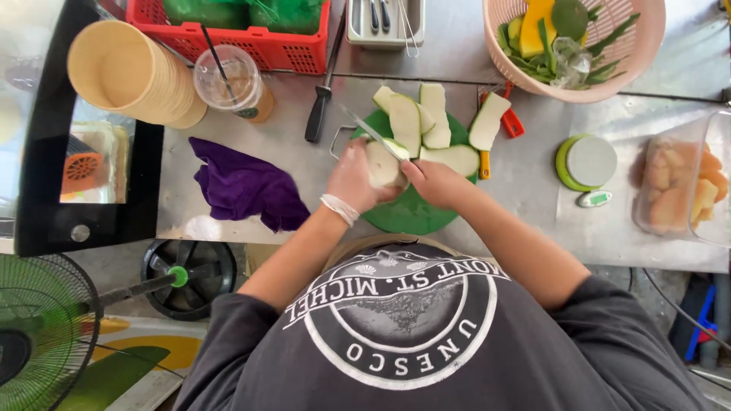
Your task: The person uses a knife to peel and slice a fruit on a cutting board, placing the pieces into a basket. The person then places another fruit into a plastic bag at a food stall counter.
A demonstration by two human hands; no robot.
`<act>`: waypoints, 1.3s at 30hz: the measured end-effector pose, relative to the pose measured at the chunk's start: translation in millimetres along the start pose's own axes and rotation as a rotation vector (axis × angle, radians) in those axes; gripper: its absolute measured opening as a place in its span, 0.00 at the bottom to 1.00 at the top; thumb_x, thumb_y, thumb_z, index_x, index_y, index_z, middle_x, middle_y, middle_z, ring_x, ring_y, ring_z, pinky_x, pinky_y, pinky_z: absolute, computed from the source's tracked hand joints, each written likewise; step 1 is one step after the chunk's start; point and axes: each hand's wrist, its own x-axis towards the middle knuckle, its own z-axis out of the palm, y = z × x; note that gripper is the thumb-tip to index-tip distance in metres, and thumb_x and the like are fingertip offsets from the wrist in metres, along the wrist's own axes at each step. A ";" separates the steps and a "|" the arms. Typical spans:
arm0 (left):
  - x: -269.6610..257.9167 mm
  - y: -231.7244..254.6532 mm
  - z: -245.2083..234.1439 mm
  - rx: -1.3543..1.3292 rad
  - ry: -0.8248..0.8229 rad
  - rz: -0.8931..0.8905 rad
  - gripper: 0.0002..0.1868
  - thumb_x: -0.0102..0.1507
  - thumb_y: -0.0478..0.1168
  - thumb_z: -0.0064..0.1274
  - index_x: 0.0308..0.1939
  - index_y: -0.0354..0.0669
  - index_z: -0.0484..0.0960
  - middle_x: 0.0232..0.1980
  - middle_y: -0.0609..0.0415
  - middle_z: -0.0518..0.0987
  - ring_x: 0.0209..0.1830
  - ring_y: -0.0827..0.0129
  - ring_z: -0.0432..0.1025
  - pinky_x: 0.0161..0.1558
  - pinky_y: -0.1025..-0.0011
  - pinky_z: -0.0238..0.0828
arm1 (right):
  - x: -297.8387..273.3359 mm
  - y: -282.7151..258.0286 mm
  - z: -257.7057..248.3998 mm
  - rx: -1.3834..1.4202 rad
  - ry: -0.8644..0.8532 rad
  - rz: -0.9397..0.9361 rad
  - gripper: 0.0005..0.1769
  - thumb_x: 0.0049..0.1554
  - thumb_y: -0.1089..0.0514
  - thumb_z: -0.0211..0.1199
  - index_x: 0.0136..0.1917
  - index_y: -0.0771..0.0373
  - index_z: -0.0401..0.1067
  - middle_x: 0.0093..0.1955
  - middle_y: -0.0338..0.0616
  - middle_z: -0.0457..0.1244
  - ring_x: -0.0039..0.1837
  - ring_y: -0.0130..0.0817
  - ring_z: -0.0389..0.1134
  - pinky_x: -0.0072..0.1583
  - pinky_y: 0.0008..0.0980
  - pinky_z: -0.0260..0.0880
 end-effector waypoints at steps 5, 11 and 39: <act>4.4 -10.1 3.8 -0.003 0.032 0.077 0.62 0.40 0.52 0.77 0.69 0.30 0.60 0.67 0.35 0.69 0.67 0.45 0.66 0.65 0.58 0.65 | -26.7 40.9 5.2 0.425 -0.285 0.440 0.32 0.64 0.29 0.36 0.43 0.55 0.67 0.28 0.41 0.55 0.28 0.36 0.55 0.32 0.39 0.59; 3.5 -16.9 6.2 -0.017 0.021 0.049 0.62 0.41 0.55 0.76 0.71 0.34 0.59 0.69 0.37 0.68 0.68 0.46 0.66 0.64 0.58 0.66 | -3.1 58.6 37.9 0.847 -0.422 0.518 0.33 0.65 0.27 0.35 0.35 0.54 0.56 0.25 0.32 0.43 0.25 0.27 0.41 0.29 0.30 0.44; -6.1 -10.1 9.3 -0.048 0.032 0.081 0.59 0.45 0.52 0.73 0.71 0.32 0.58 0.68 0.36 0.67 0.67 0.44 0.66 0.64 0.58 0.66 | -38.0 55.9 26.7 0.547 -0.326 0.483 0.36 0.65 0.26 0.38 0.40 0.60 0.62 0.29 0.42 0.53 0.27 0.33 0.50 0.29 0.34 0.52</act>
